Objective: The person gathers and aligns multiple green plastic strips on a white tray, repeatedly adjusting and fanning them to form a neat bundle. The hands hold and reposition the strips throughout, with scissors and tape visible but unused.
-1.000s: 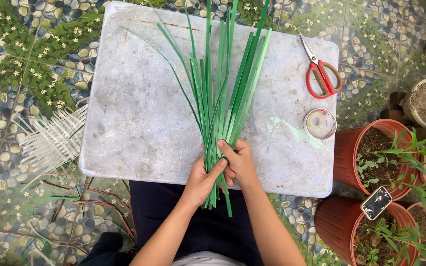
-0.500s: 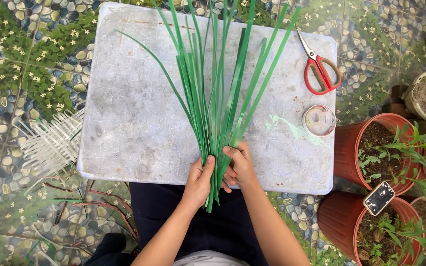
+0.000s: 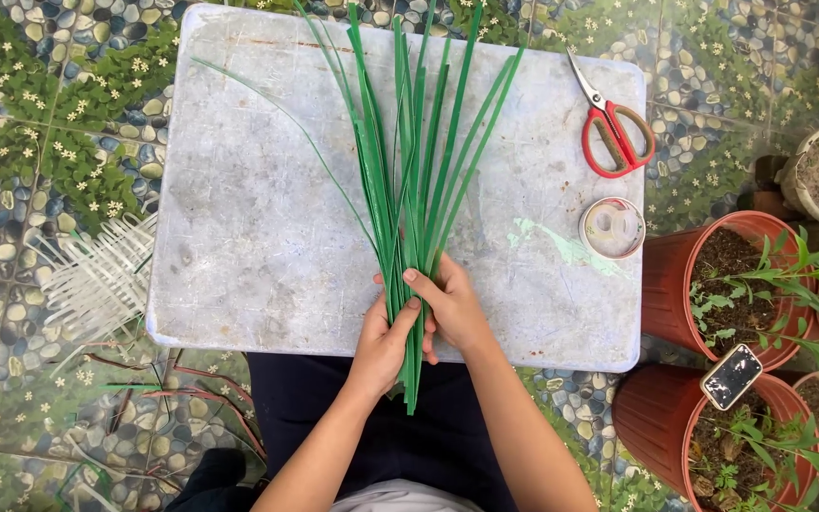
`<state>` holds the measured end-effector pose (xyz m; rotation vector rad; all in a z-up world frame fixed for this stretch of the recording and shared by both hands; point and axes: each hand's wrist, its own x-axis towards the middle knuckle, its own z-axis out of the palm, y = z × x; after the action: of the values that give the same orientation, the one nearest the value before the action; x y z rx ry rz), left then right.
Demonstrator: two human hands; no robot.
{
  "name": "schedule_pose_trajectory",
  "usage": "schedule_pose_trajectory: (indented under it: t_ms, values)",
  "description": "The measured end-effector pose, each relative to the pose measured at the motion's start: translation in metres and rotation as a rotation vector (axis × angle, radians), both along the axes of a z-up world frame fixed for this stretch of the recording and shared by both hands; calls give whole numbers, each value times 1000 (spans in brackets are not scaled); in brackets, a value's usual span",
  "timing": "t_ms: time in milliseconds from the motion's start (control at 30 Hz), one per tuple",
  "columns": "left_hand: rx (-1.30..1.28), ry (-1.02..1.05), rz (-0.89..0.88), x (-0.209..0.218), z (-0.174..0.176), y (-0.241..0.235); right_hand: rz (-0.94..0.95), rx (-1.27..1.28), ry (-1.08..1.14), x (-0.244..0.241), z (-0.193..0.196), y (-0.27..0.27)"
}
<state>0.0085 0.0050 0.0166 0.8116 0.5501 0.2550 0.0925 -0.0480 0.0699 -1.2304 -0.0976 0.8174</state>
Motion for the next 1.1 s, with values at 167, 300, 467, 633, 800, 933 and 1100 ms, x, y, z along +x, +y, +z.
schedule_pose_trajectory:
  t_ms: [167, 300, 467, 633, 800, 933, 1100]
  values:
    - [57, -4, -55, -4, -12, 0, 60, 67, -12, 0, -9, -1]
    - [147, -74, -114, -6, -19, -1, 136, 39, -23, 0, 21, -7]
    - [237, -104, -161, -4, -14, 2, 171, 79, -24, 1, 15, -7]
    - [279, -85, -182, 0, 9, 5, 215, 220, -107, 13, -75, -11]
    - [251, -96, -211, -3, 29, 8, 139, 115, -105, 7, -62, -3]
    - [214, -92, -190, -8, 20, 7, 29, 27, -49, -3, -48, 3]
    - [283, -41, -186, -9, -12, -2, 41, -66, -189, -11, -25, 6]
